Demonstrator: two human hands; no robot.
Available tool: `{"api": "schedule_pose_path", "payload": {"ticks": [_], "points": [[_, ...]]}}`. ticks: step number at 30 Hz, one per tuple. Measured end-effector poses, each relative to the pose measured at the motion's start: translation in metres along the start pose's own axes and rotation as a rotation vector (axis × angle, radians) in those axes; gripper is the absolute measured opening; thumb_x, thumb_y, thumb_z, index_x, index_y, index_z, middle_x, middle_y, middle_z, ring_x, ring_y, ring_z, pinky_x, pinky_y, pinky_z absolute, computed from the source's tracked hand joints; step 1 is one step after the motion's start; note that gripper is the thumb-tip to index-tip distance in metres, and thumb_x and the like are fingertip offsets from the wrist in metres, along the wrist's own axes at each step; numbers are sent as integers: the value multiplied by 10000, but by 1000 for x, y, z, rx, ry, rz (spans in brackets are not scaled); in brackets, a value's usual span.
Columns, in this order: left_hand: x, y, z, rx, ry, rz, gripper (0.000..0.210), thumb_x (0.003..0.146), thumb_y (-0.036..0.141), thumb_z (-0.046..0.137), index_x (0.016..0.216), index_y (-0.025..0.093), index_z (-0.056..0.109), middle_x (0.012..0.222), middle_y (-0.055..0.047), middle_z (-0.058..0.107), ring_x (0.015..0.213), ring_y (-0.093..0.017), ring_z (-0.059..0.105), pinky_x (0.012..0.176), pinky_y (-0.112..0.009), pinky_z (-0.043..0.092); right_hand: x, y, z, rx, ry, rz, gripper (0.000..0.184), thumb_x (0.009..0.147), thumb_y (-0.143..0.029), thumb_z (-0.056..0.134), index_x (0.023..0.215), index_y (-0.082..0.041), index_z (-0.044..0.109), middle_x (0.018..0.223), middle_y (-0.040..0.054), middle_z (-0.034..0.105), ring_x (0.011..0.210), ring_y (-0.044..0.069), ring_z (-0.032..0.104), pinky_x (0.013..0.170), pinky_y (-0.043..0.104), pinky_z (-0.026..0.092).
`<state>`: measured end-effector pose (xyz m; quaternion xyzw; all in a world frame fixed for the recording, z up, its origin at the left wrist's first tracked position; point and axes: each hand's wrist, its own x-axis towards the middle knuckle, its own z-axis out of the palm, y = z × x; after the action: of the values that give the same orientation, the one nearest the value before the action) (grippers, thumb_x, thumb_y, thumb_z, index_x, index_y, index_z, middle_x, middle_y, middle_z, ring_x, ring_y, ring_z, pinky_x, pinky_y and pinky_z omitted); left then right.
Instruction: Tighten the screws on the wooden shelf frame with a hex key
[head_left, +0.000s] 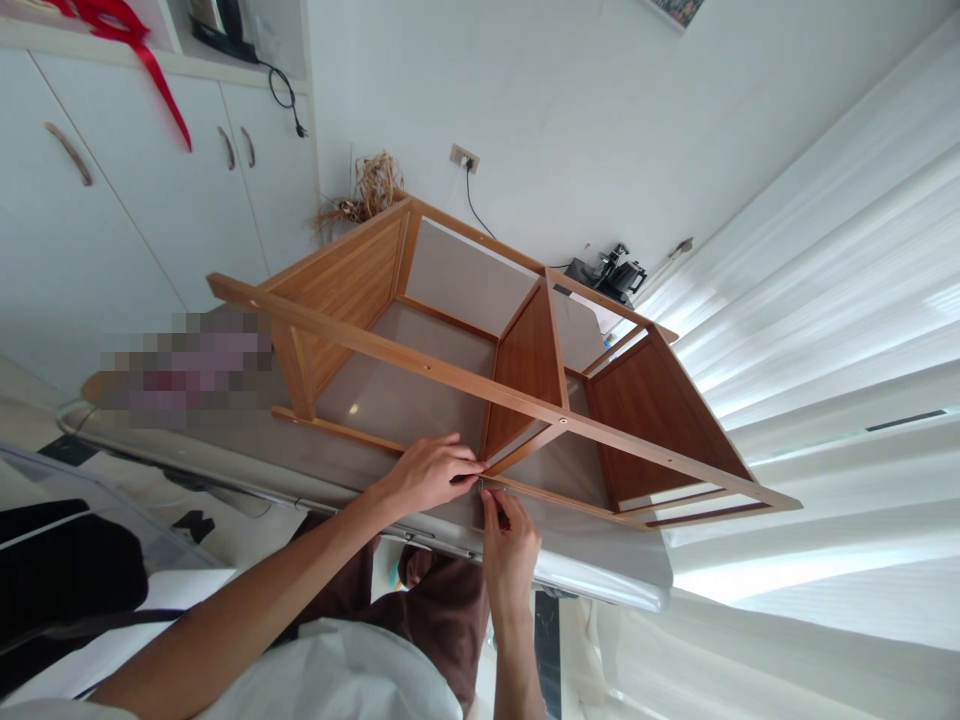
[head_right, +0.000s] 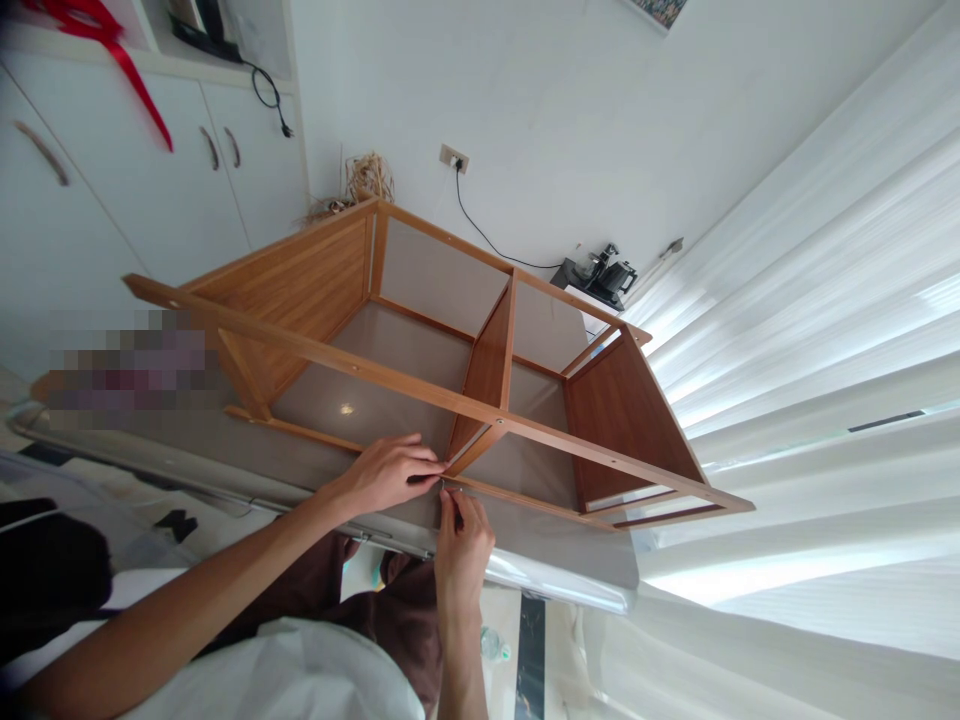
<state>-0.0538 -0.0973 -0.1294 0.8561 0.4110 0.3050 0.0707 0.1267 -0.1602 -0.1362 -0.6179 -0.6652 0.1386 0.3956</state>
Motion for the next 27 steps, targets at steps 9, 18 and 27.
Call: {"api": "schedule_pose_path", "payload": {"ticks": [9, 18, 27], "points": [[0, 1, -2, 8, 2, -3, 232, 964, 305, 572, 1118, 314, 745, 970, 26, 756, 898, -162, 613, 716, -274, 503, 2, -2, 1, -6, 0, -30, 318, 973, -420, 530, 904, -190, 738, 871, 58, 741, 788, 186, 692, 732, 262, 493], [-1, 0, -1, 26, -14, 4, 226, 960, 309, 580, 1111, 283, 747, 961, -7, 747, 901, -168, 610, 706, -267, 505, -1, -9, 7, -37, 51, -18, 330, 985, -423, 518, 927, -196, 752, 893, 65, 750, 788, 192, 699, 722, 272, 497], [0, 1, -3, 33, -25, -6, 216, 962, 300, 577, 1095, 297, 748, 957, 3, 750, 906, -171, 609, 713, -261, 493, 1, -6, 7, -24, 13, 77, 367, 968, -485, 519, 936, -202, 751, 882, 58, 750, 731, 191, 668, 683, 274, 469]]}}
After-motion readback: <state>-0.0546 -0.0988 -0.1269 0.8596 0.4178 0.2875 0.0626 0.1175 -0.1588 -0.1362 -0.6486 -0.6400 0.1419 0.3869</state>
